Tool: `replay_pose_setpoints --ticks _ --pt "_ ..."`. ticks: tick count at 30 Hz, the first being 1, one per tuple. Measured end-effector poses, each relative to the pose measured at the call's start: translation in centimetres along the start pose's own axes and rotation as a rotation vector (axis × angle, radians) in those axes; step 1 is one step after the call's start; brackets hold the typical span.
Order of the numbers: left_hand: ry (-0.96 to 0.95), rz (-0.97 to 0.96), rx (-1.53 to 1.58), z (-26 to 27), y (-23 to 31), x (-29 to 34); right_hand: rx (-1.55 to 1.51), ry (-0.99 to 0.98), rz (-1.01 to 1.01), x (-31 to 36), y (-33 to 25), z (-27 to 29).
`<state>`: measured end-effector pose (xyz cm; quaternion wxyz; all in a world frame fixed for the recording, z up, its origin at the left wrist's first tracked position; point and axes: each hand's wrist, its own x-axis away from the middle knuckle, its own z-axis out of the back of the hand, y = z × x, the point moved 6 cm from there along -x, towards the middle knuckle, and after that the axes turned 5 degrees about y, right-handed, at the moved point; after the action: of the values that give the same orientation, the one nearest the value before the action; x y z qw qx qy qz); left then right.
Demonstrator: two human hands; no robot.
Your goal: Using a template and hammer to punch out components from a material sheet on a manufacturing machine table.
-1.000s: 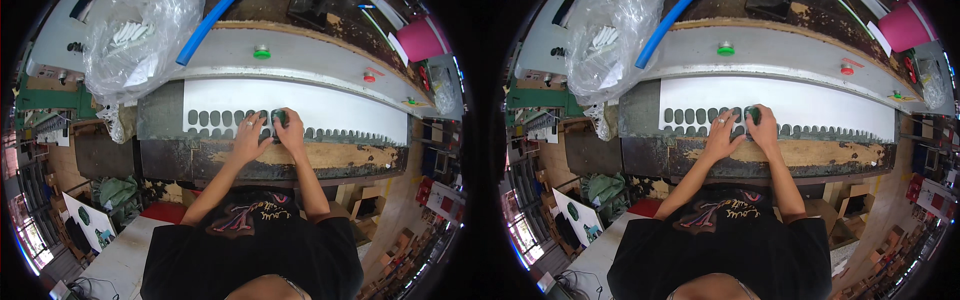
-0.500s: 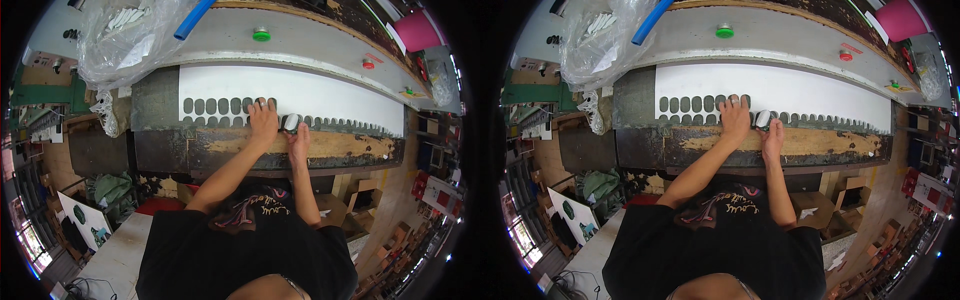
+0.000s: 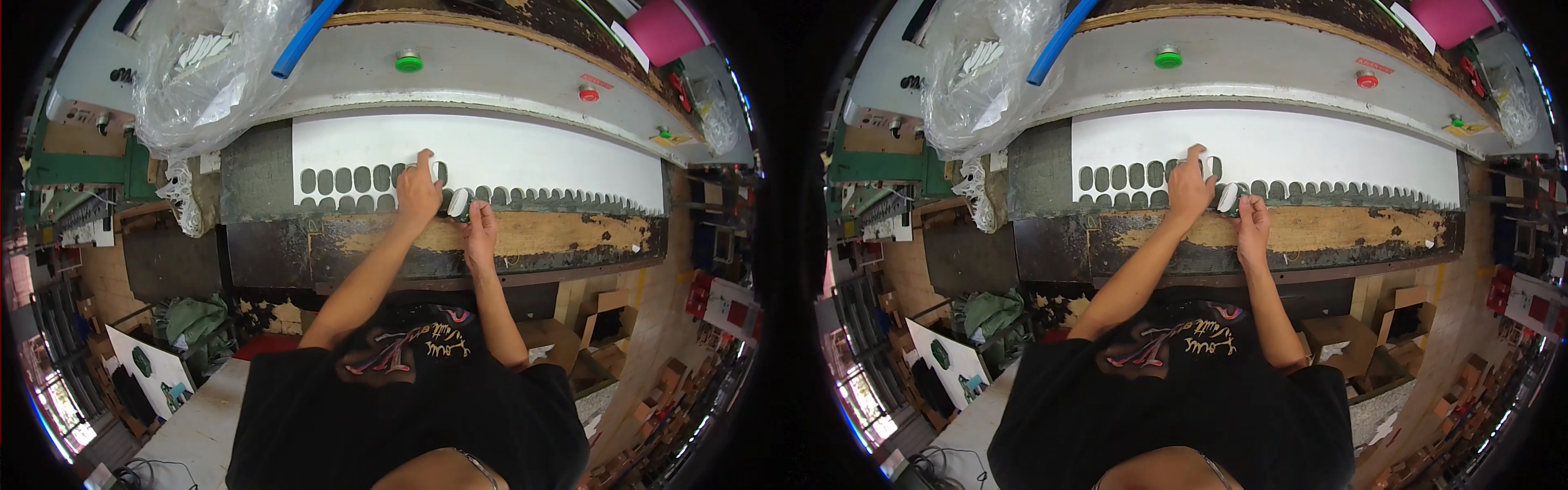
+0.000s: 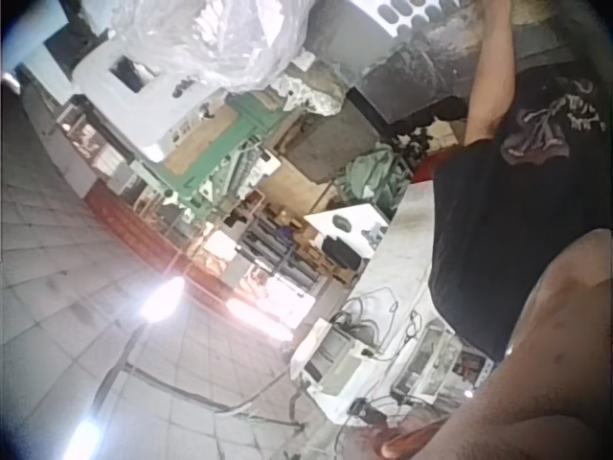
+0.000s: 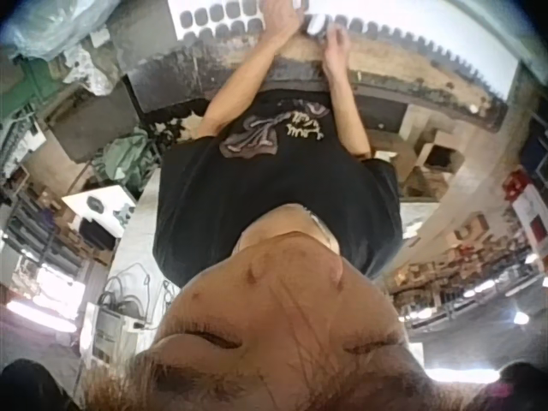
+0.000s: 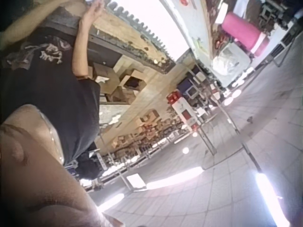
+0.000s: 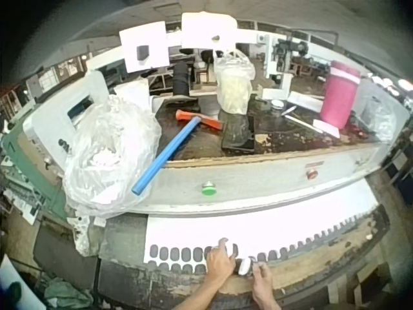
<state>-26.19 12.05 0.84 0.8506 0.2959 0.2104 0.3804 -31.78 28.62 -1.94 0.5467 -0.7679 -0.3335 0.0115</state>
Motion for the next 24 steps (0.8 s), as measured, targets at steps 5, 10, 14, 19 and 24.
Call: replay_pose_setpoints --ticks 5,10,14,19,24 --pt "0.071 0.123 0.138 0.2 -0.3 0.0 -0.038 -0.007 -0.037 -0.3 1.0 -0.2" --pt "-0.041 0.116 0.199 0.2 -0.9 -0.2 -0.018 0.0 -0.057 -0.3 1.3 -0.7" --pt "0.018 -0.04 0.043 0.4 -0.2 0.2 -0.002 0.005 -0.06 -0.7 1.6 -0.9" --pt "-0.09 -0.136 -0.413 -1.0 2.4 -0.2 -0.036 0.047 -0.047 -1.4 1.4 -0.1" --pt "-0.158 -0.161 -0.299 -0.8 1.9 -0.4 -0.082 0.146 -0.027 -1.0 0.3 1.3"
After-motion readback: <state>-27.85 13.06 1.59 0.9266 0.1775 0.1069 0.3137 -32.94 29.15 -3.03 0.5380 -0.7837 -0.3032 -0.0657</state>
